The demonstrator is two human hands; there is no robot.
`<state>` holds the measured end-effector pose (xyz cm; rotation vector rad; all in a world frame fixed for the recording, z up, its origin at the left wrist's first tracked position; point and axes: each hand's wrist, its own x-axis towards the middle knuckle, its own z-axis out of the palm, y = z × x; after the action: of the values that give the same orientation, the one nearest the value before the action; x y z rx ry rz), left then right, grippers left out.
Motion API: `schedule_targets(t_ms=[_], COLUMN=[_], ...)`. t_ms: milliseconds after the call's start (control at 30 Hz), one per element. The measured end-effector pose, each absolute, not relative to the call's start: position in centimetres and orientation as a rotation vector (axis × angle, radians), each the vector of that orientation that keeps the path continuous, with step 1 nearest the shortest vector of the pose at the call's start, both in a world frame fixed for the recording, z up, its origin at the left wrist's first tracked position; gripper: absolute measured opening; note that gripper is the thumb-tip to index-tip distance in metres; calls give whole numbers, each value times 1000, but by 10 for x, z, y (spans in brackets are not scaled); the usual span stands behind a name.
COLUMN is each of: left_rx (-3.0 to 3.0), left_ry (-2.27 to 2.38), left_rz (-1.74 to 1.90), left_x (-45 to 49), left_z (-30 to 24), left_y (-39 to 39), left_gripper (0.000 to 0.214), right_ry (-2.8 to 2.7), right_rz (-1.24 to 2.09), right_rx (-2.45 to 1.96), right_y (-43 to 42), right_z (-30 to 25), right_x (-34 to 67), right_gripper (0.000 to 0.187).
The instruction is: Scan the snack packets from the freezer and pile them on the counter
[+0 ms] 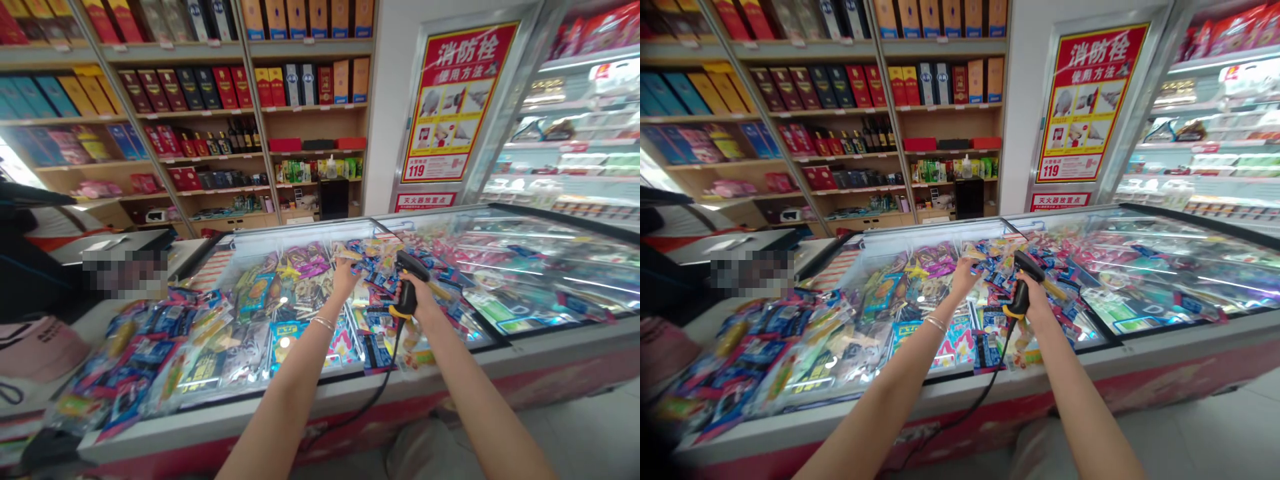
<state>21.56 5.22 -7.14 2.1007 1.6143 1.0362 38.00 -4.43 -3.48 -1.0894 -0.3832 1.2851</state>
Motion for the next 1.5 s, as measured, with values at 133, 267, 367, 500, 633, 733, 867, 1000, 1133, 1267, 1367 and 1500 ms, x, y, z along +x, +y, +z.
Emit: schedule_targets(t_ms=[133, 267, 367, 500, 633, 733, 867, 1000, 1133, 1267, 1367, 1500], left_rx=[2038, 2074, 2109, 2083, 1918, 1792, 1729, 1723, 1710, 1697, 1706, 1705], left_ry=[1589, 1528, 1507, 1535, 1644, 1709, 1749, 1777, 1777, 1781, 1769, 1776], left_rz=[1147, 1291, 1421, 1565, 1650, 1691, 1738, 1775, 1761, 1772, 1778, 1759], left_x=[198, 159, 116, 51, -2, -25, -41, -46, -46, -44, -46, -49], left_z=[-65, -55, -47, -41, -46, -54, -64, -68, -69, -69, -69, -70], left_y=[44, 38, 30, 17, 10, 11, 16, 19, 19, 17, 16, 16], left_gripper=[31, 32, 32, 34, 32, 30, 28, 31, 36, 40, 42, 43], right_ry=[-371, -389, -471, -599, -733, -880, -1015, -1148, -1315, -1368, -1375, -1328], right_rz=[1259, 1280, 1319, 1376, 1454, 1443, 1376, 1325, 1217, 1164, 1158, 1181], right_rx=[-1104, -1108, -1060, -925, -809, -794, -887, -997, -1065, -1122, -1136, -1118], right_y=[-49, -57, -65, -70, -65, -56, -37, -24, -23, -25, -25, -24], right_z=[-24, -8, 8, 29, 39, 31, 3, -23, -38, -46, -48, -49], right_x=[375, 364, 349, 312, 259, 220, 184, 170, 171, 174, 176, 177], right_gripper=[13, 14, 14, 12, 12, 15, 18, 20, 18, 18, 18, 19])
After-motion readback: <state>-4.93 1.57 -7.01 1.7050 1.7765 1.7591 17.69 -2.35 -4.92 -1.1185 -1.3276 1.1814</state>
